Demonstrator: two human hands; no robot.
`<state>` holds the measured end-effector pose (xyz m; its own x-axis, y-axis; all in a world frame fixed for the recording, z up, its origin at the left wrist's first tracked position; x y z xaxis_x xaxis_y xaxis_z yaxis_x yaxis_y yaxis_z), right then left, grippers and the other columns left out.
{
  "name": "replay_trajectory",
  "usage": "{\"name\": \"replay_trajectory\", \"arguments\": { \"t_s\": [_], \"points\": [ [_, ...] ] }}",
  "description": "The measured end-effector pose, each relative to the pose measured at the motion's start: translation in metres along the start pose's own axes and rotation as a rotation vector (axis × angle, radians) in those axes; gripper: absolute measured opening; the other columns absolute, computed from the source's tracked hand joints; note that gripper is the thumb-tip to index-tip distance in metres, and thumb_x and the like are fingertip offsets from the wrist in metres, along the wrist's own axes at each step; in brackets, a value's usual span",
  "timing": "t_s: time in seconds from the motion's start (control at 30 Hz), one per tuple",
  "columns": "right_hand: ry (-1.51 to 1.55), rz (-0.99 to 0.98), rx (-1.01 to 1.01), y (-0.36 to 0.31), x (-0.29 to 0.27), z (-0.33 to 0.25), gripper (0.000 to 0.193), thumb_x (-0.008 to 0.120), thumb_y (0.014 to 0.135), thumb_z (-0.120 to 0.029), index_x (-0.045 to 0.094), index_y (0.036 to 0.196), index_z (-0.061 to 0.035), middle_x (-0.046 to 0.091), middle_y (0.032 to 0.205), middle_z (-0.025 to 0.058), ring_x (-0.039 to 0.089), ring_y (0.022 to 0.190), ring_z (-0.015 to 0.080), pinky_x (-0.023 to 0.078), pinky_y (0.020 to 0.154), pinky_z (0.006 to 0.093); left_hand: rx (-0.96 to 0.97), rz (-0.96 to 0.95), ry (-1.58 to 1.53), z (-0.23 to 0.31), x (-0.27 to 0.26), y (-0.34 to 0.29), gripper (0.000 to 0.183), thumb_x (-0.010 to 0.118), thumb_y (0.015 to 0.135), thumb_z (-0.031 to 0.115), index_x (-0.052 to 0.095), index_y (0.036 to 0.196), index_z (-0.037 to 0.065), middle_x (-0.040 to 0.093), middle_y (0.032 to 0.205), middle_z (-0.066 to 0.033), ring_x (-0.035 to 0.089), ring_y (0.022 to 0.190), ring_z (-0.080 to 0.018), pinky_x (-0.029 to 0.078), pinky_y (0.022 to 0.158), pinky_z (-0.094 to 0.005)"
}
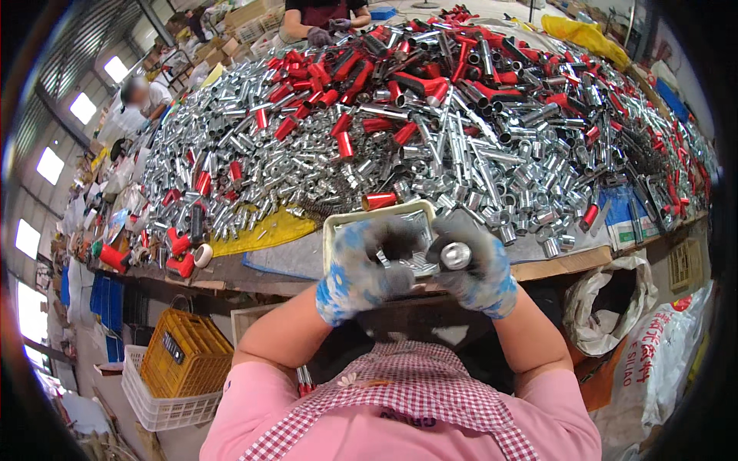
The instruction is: Assembling long metal bolts or pins into red handle assemblies at a factory workstation.
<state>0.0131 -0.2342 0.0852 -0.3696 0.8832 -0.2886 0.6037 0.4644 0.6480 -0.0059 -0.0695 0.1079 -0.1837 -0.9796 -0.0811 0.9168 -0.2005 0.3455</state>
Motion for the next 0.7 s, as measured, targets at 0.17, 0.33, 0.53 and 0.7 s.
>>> {"name": "replay_trajectory", "arguments": {
  "t_s": [0.17, 0.33, 0.53, 0.7],
  "points": [
    [-0.115, 0.3, 0.539, -0.064, -0.017, 0.104, 0.054, 0.064, 0.09, -0.038, 0.053, 0.123, 0.0031, 0.061, 0.085, 0.0055, 0.054, 0.073, 0.0131, 0.046, 0.065, 0.0285, -0.31, -0.059, 1.051, -0.08, -0.005, 0.096, 0.054, 0.058, 0.089, 0.039, 0.048, 0.118, -0.005, 0.064, 0.099, -0.0294, 0.062, 0.097, -0.0426, 0.047, 0.089, -0.0477],
    [0.124, 0.348, 0.651, -0.039, -0.033, 0.051, 0.052, 0.064, 0.09, -0.035, 0.054, 0.124, 0.0024, 0.06, 0.082, 0.0052, 0.054, 0.074, 0.0116, 0.046, 0.069, 0.0275, -0.444, -0.074, 0.956, -0.156, -0.008, 0.134, 0.061, 0.057, 0.089, 0.043, 0.048, 0.124, -0.006, 0.058, 0.118, -0.0308, 0.056, 0.115, -0.0415, 0.043, 0.097, -0.0451],
    [-0.375, 0.145, 0.626, -0.036, -0.057, 0.025, 0.044, 0.059, 0.087, -0.021, 0.055, 0.126, 0.0002, 0.068, 0.098, 0.0175, 0.066, 0.092, 0.0254, 0.05, 0.079, 0.0337, -0.079, 0.085, 0.801, -0.102, -0.029, 0.12, 0.033, 0.063, 0.09, 0.023, 0.06, 0.117, 0.003, 0.065, 0.108, -0.0194, 0.062, 0.102, -0.0315, 0.048, 0.09, -0.0382],
    [-0.428, 0.052, 0.476, -0.047, -0.046, -0.01, 0.034, 0.07, 0.072, -0.011, 0.068, 0.105, -0.0026, 0.069, 0.093, 0.0197, 0.069, 0.082, 0.0316, 0.053, 0.074, 0.037, -0.243, -0.329, 0.277, -0.059, -0.039, 0.043, 0.037, 0.069, 0.086, 0.011, 0.061, 0.122, 0.006, 0.064, 0.104, -0.0021, 0.057, 0.099, -0.0115, 0.047, 0.089, -0.0281]
  ]
}}
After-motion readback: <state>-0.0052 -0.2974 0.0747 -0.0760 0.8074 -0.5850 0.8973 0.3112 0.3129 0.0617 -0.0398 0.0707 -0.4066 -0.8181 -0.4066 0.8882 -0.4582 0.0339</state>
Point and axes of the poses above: each hand's wrist, its own y-axis towards the middle knuckle, its own x-axis out of the palm, z = x × y, the point moved 6 cm from there along y, towards the middle knuckle
